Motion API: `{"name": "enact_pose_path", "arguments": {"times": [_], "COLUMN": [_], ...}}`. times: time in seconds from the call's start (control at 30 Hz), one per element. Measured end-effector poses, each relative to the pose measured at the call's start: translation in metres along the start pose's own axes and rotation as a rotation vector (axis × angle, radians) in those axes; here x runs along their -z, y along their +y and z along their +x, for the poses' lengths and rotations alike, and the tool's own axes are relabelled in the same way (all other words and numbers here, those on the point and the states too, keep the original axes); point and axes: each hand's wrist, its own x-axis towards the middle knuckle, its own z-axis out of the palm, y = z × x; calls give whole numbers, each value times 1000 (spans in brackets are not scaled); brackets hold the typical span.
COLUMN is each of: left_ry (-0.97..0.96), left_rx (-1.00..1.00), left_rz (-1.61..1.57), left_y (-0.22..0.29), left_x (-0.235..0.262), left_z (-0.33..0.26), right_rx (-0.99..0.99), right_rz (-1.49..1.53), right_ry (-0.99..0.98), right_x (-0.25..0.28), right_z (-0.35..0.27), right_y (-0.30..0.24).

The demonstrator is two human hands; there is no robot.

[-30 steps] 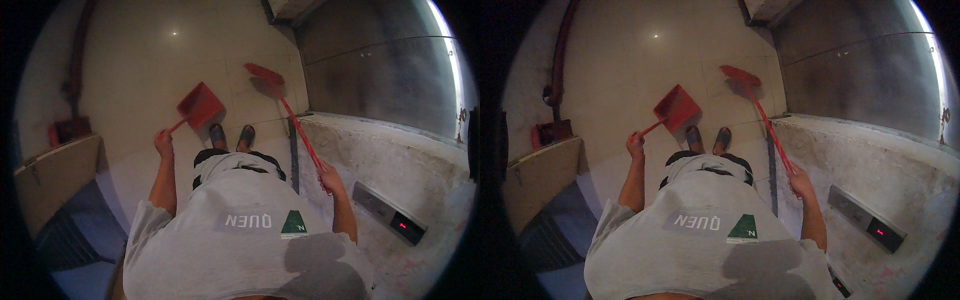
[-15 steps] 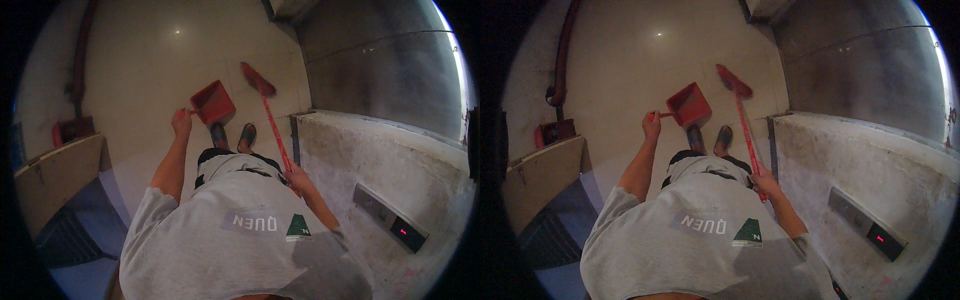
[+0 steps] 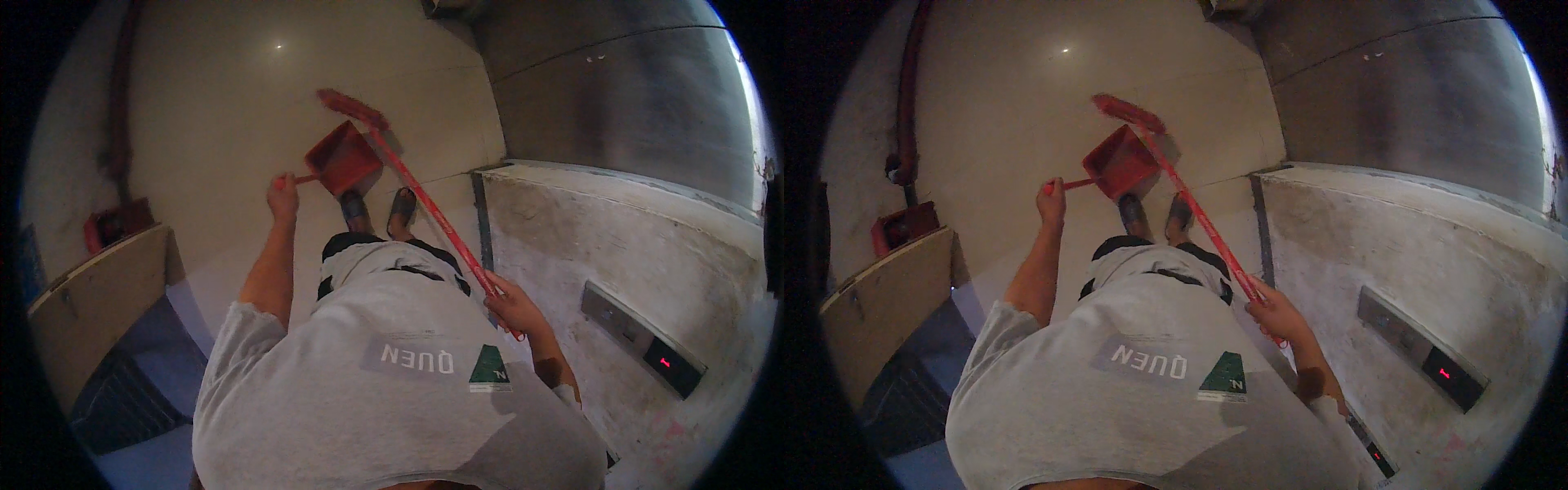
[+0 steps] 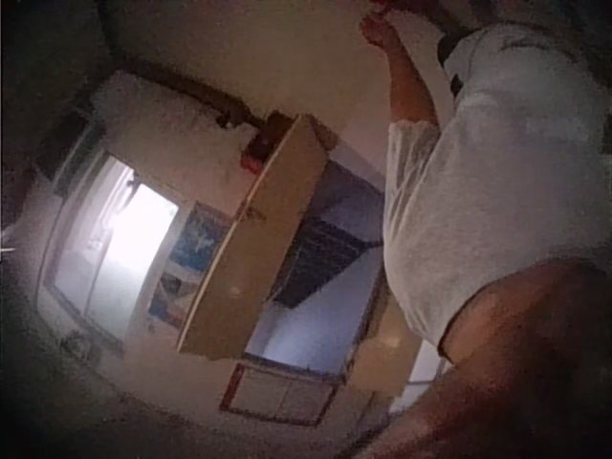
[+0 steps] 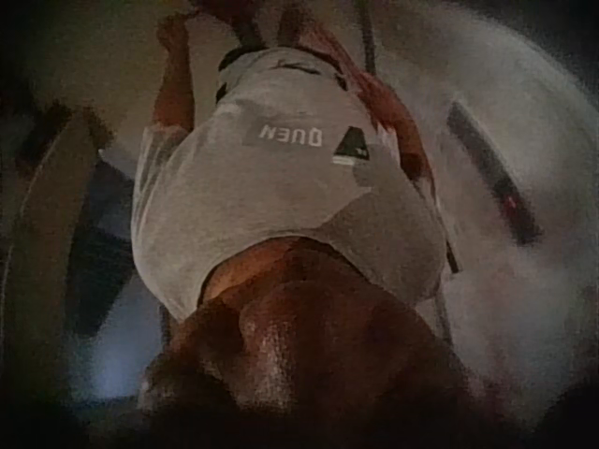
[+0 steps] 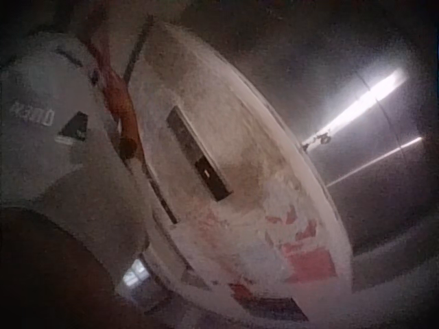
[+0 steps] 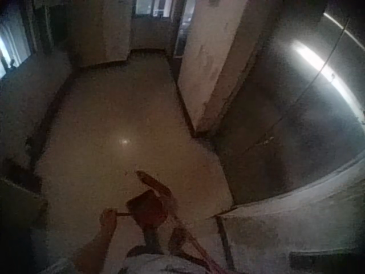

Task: The person sweeps a tiled hallway and a concrete floor using a broom and a red dustpan, moving debris toward an open parking garage containing scooters.

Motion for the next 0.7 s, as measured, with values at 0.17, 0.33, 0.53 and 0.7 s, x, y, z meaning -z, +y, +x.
{"name": "enact_pose_path", "arguments": {"times": [0.17,0.33,0.53,0.7], "left_ry": [14,67,258,413], "left_rx": [262,169,370,593], "left_rz": [-107,124,-351,-617], "left_y": [-30,-88,-45,-32], "left_x": [12,70,113,134], "left_z": [6,11,-7,-22], "right_rx": [106,35,-53,-6], "right_rz": [-333,-667,-726,-755], "right_ry": [300,362,296,306], "right_x": [-7,0,-16,-19], "right_z": [4,-14,-16,45], "right_y": [76,131,166,181]}}
